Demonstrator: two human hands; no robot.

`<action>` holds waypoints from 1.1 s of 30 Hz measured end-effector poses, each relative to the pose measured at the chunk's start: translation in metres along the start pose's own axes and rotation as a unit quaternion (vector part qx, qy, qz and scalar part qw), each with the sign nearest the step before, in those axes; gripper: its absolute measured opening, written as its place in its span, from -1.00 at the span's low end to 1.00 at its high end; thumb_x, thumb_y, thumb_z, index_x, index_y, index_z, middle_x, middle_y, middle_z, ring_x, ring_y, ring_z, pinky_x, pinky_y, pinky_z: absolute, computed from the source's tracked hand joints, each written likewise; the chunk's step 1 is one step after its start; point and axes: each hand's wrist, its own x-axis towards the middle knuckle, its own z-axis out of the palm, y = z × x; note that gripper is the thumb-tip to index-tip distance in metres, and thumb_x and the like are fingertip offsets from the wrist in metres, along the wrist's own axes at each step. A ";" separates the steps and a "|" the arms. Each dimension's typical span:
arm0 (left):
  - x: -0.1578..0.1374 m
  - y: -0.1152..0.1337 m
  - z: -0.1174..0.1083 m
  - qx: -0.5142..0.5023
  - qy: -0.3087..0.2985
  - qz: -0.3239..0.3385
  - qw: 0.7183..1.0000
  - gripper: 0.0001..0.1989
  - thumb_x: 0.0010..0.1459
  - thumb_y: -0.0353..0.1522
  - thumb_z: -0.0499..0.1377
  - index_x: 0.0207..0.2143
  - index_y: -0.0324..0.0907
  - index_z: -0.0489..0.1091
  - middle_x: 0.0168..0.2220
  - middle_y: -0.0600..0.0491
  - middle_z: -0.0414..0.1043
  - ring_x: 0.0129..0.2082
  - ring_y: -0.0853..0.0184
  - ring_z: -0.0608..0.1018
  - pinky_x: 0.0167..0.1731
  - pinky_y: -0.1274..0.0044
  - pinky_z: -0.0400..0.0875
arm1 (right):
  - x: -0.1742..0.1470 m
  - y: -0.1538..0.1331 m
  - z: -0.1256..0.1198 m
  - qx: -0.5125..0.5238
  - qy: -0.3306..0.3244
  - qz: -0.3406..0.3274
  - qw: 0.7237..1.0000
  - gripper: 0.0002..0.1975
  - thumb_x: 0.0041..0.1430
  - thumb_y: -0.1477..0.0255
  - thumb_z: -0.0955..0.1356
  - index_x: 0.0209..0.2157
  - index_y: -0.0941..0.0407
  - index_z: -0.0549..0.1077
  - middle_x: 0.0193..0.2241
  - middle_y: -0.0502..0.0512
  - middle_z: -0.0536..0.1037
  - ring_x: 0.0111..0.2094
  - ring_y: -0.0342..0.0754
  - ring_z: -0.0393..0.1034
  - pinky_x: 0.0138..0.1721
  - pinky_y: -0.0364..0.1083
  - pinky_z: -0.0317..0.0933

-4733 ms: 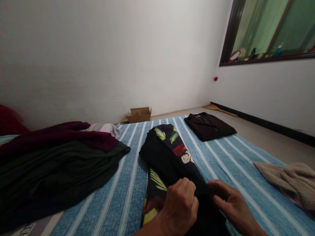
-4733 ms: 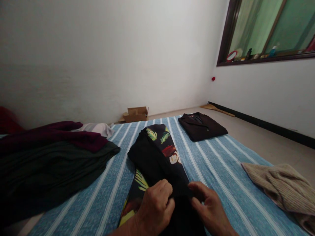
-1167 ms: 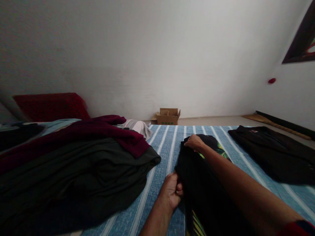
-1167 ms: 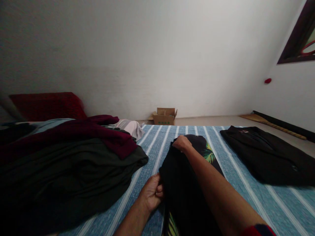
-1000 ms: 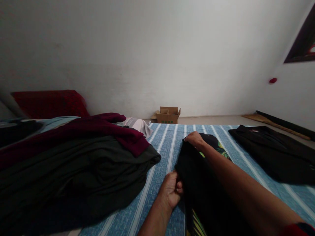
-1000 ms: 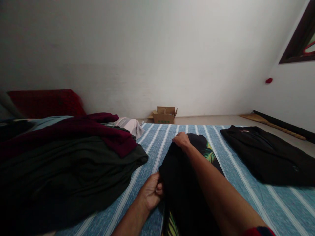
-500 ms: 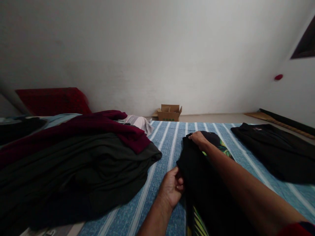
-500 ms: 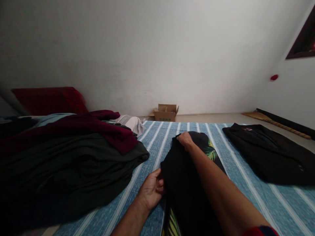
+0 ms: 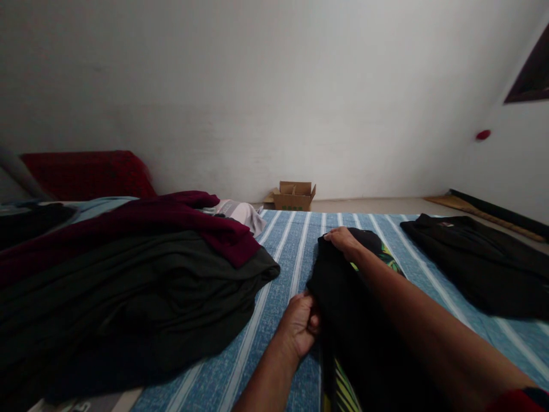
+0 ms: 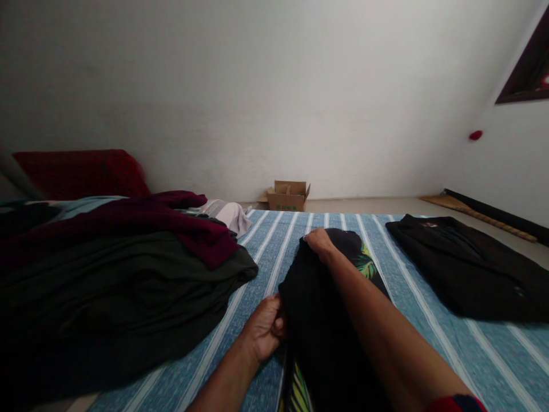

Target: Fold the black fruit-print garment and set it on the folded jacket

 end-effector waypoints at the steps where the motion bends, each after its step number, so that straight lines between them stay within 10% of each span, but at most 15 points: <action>1: 0.000 -0.001 0.001 0.010 0.008 0.012 1.000 -0.84 -0.15 -0.42 0.22 -0.60 -0.21 0.24 -0.78 0.29 0.11 -0.86 0.65 0.10 -0.82 0.76 -0.13 | 0.000 0.000 -0.001 0.000 -0.001 0.001 1.000 -0.70 0.20 0.32 0.29 -0.08 0.18 0.35 -0.13 0.12 0.42 -0.20 -0.04 0.37 -0.21 0.02 0.32; 13: -0.013 -0.007 0.017 0.135 0.083 0.132 0.979 -0.72 -0.22 -0.30 0.28 -0.39 -0.23 0.41 -0.65 0.17 0.34 -0.75 0.53 0.29 -0.78 0.67 0.01 | -0.003 0.014 -0.007 0.011 0.004 -0.010 1.000 -0.69 0.20 0.32 0.29 -0.05 0.16 0.34 -0.08 0.13 0.39 -0.16 -0.01 0.36 -0.18 0.04 0.31; 33: -0.010 -0.001 0.012 -0.101 0.043 -0.020 0.994 -0.90 0.06 -0.42 0.09 -0.49 -0.26 0.30 -0.66 0.17 0.30 -0.77 0.60 0.29 -0.83 0.76 -0.13 | -0.005 0.015 -0.007 0.061 -0.021 0.007 0.998 -0.74 0.21 0.34 0.29 -0.12 0.18 0.37 -0.18 0.09 0.44 -0.26 -0.08 0.39 -0.27 -0.03 0.33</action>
